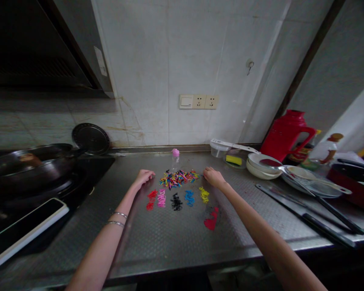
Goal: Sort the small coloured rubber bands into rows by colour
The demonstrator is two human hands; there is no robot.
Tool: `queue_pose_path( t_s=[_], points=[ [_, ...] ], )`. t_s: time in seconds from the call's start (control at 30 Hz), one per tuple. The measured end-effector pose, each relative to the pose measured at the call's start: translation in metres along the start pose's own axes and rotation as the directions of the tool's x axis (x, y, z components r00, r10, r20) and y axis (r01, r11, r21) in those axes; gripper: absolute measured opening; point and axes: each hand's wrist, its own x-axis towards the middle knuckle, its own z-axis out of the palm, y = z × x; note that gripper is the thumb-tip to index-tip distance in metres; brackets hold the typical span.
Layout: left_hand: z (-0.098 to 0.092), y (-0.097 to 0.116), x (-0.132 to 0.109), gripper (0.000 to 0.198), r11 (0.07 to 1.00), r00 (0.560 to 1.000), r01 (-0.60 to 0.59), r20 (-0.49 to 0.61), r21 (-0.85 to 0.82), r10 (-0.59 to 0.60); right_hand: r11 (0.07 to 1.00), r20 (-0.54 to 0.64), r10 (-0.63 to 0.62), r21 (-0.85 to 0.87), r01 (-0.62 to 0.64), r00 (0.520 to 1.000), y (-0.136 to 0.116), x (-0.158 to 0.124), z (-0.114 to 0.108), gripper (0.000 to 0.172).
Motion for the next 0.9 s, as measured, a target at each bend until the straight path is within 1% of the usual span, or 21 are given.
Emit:
queue_pose_path(
  t_s=[0.07, 0.17, 0.3, 0.4, 0.47, 0.53, 0.6, 0.63, 0.7, 0.77, 0.83, 0.9],
  points=[
    [0.0, 0.0, 0.0, 0.027, 1.0, 1.0, -0.002, -0.002, 0.011, 0.002, 0.999, -0.024, -0.015, 0.029, 0.015, 1.0, 0.0, -0.001, -0.003, 0.023],
    [0.0, 0.001, 0.0, 0.029, 1.0, 1.0, 0.009, 0.003, 0.019, -0.009, 0.99, -0.062, -0.043, 0.129, 0.051, 0.997, -0.005, -0.005, -0.008, 0.022],
    [0.0, 0.001, 0.0, 0.028, 1.0, 1.0, 0.001, 0.0, 0.011, -0.001, 0.947, -0.048, -0.088, 0.305, 0.099, 0.995, -0.023, -0.016, -0.014, 0.017],
    [0.0, 0.0, 0.001, 0.027, 1.0, 1.0, 0.0, -0.007, 0.001, 0.0, 0.873, -0.08, -0.181, 0.446, 0.197, 0.98, -0.041, -0.027, -0.017, 0.017],
    [0.0, -0.001, 0.002, 0.026, 1.0, 1.0, -0.008, -0.003, -0.003, 0.008, 0.799, -0.089, -0.276, 0.532, 0.28, 0.957, -0.051, -0.033, -0.019, 0.016],
    [0.0, -0.003, 0.002, 0.025, 1.0, 1.0, -0.02, 0.003, -0.004, 0.02, 0.735, -0.093, -0.353, 0.588, 0.337, 0.931, -0.058, -0.036, -0.02, 0.015],
    [0.0, -0.004, 0.002, 0.025, 1.0, 1.0, -0.028, 0.006, -0.002, 0.028, 0.711, -0.106, -0.368, 0.609, 0.353, 0.924, -0.059, -0.033, -0.021, 0.016],
    [0.0, -0.004, 0.002, 0.025, 1.0, 1.0, -0.03, 0.006, 0.0, 0.03, 0.714, -0.117, -0.349, 0.609, 0.345, 0.93, -0.057, -0.03, -0.02, 0.017],
    [0.0, -0.004, 0.002, 0.026, 0.999, 0.999, -0.034, 0.008, 0.006, 0.034, 0.74, -0.148, -0.267, 0.602, 0.301, 0.952, -0.049, -0.021, -0.016, 0.02],
    [0.0, -0.005, 0.002, 0.028, 0.999, 0.999, -0.042, 0.02, 0.018, 0.042, 0.777, -0.179, -0.138, 0.591, 0.218, 0.974, -0.038, -0.01, -0.008, 0.023],
    [0.0, -0.005, 0.002, 0.029, 0.997, 0.998, -0.064, 0.032, 0.04, 0.063, 0.795, -0.198, -0.01, 0.594, 0.128, 0.98, -0.027, -0.001, 0.004, 0.025],
    [0.001, -0.006, 0.003, 0.031, 0.994, 0.996, -0.088, 0.032, 0.068, 0.086, 0.782, -0.206, 0.077, 0.619, 0.069, 0.976, -0.019, 0.005, 0.019, 0.026]
  ],
)
